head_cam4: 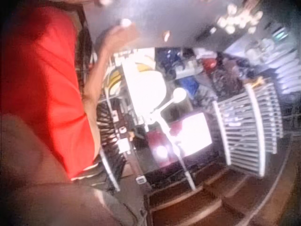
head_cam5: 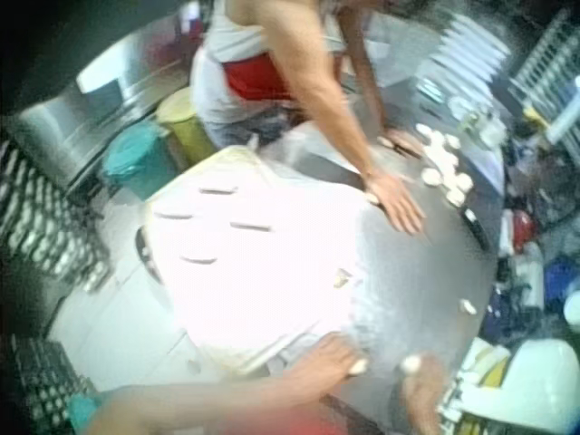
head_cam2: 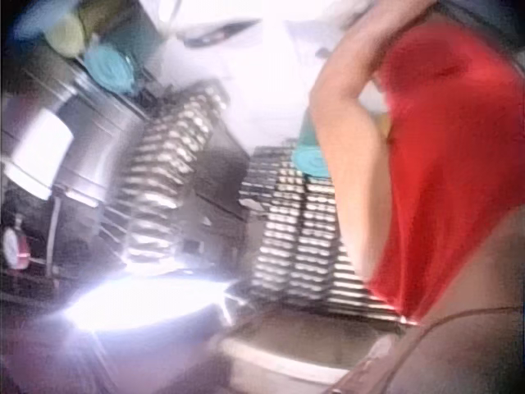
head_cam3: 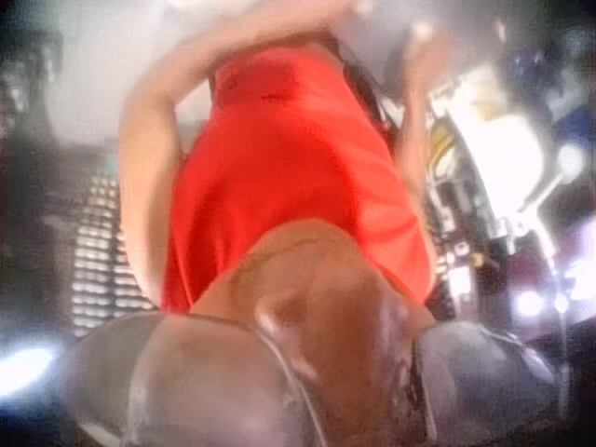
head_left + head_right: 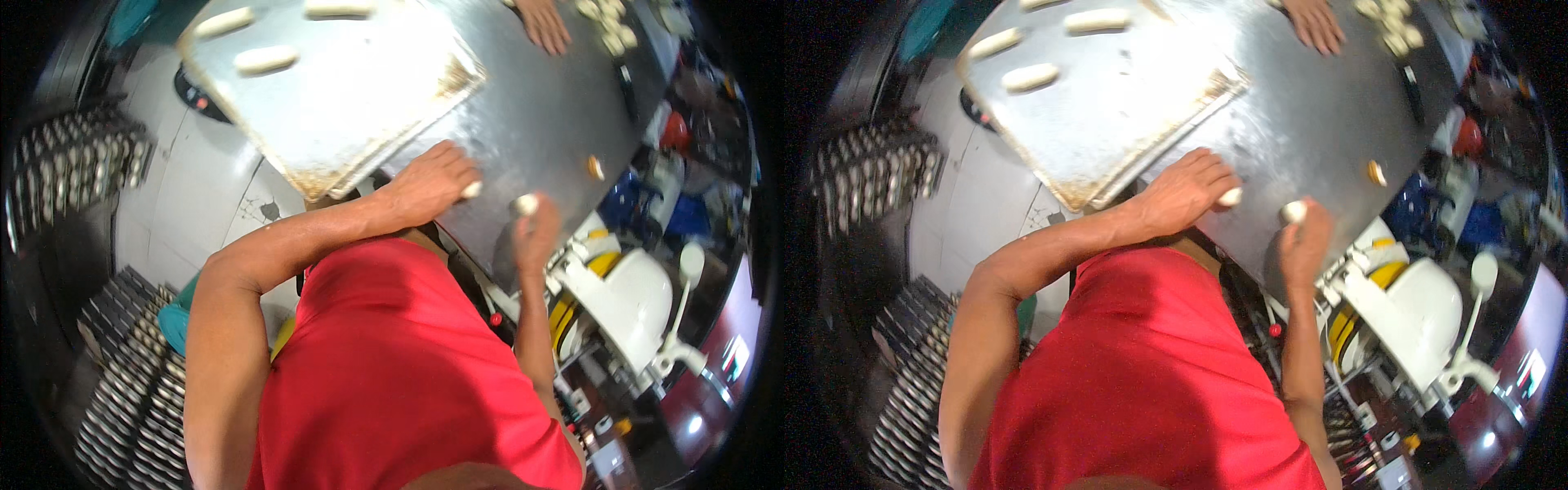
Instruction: The person shapes dough by hand on a metal table, places the pieces onto a tray, and then puts the tray onto a cooling rack.
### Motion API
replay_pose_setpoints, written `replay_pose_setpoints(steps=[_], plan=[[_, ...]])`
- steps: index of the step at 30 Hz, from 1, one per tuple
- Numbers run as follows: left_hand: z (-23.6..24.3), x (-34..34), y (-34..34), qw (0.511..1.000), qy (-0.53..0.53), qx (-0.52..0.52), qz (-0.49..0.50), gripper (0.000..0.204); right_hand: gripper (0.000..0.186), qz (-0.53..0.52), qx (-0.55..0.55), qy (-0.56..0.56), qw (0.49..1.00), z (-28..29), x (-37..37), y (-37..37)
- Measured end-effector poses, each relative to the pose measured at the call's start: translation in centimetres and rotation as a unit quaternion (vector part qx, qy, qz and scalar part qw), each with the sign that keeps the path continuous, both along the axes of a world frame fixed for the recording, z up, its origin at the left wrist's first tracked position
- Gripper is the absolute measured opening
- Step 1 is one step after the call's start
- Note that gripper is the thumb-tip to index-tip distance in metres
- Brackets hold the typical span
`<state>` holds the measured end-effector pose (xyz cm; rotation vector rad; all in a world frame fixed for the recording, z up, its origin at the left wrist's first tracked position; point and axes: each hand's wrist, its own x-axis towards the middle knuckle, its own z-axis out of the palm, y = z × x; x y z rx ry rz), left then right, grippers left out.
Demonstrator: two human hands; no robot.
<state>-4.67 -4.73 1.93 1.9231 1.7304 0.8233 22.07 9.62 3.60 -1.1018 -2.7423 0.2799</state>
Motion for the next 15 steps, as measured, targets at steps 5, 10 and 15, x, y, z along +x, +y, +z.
replay_pose_setpoints(steps=[5, 10, 15], plan=[[-2.1, 5.0, -2.0, 0.986, 0.153, -0.069, 0.003, 0.078, 0.074, -0.013, -0.044, -0.072, 0.996, -2.5, 3.1, -6.0], [-3.1, 3.5, 11.3, 0.969, 0.217, 0.028, 0.116, 0.078, 0.084, -0.098, 0.05, -0.031, 0.993, -5.5, -4.9, 7.6], [-3.8, 3.0, 14.0, 0.951, 0.272, 0.131, 0.068, 0.077, 0.08, -0.055, 0.01, -0.04, 0.998, -4.4, -4.9, 9.1]])
